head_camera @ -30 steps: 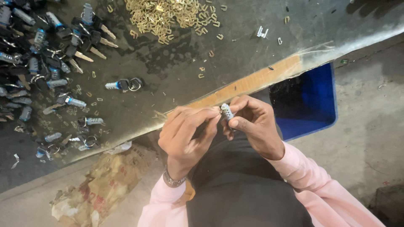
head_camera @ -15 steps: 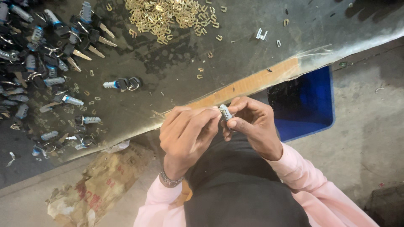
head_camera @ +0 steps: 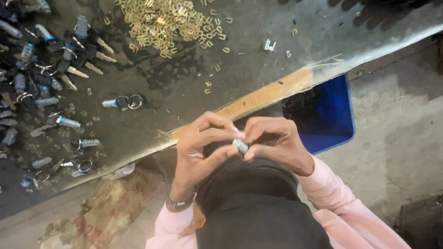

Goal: The person sits at a workbench covered with padlock cylinders, keys and small brass pins. They pick up a lock cylinder, insert brass pins one at a time into the cylinder by hand, use a black cylindrical tool to press and seat the pins, and set the worked cylinder back on the bench.

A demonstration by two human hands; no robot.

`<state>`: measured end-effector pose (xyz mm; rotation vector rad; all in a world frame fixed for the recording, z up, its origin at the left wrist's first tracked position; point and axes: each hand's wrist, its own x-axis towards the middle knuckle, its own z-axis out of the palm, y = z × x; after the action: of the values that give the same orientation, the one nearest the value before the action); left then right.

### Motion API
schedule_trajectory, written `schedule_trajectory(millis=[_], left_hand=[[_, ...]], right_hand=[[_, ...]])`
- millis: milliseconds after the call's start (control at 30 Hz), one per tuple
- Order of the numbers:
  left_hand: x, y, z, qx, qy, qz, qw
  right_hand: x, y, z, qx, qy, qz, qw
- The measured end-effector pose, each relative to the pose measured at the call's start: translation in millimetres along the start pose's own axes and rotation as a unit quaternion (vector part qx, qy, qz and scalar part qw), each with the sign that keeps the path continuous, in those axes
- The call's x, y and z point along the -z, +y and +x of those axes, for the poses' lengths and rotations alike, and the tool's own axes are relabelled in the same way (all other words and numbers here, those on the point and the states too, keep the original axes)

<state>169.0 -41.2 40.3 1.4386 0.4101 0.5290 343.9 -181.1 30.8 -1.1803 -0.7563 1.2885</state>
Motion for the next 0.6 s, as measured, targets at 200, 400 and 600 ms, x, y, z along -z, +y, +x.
schedule_trajectory(millis=[200, 400, 600], left_hand=[[-12, -12, -7, -0.026, 0.036, -0.038, 0.998], [-17, -17, -13, 0.007, 0.088, -0.066, 0.994], [-14, -15, -18, -0.04, 0.182, 0.113, 0.976]], right_hand=[[22, -36, 7, -0.077, 0.007, -0.156, 0.985], [16, -30, 10, -0.061, -0.055, -0.045, 0.996], [-9, -10, 12, -0.003, 0.065, -0.103, 0.993]])
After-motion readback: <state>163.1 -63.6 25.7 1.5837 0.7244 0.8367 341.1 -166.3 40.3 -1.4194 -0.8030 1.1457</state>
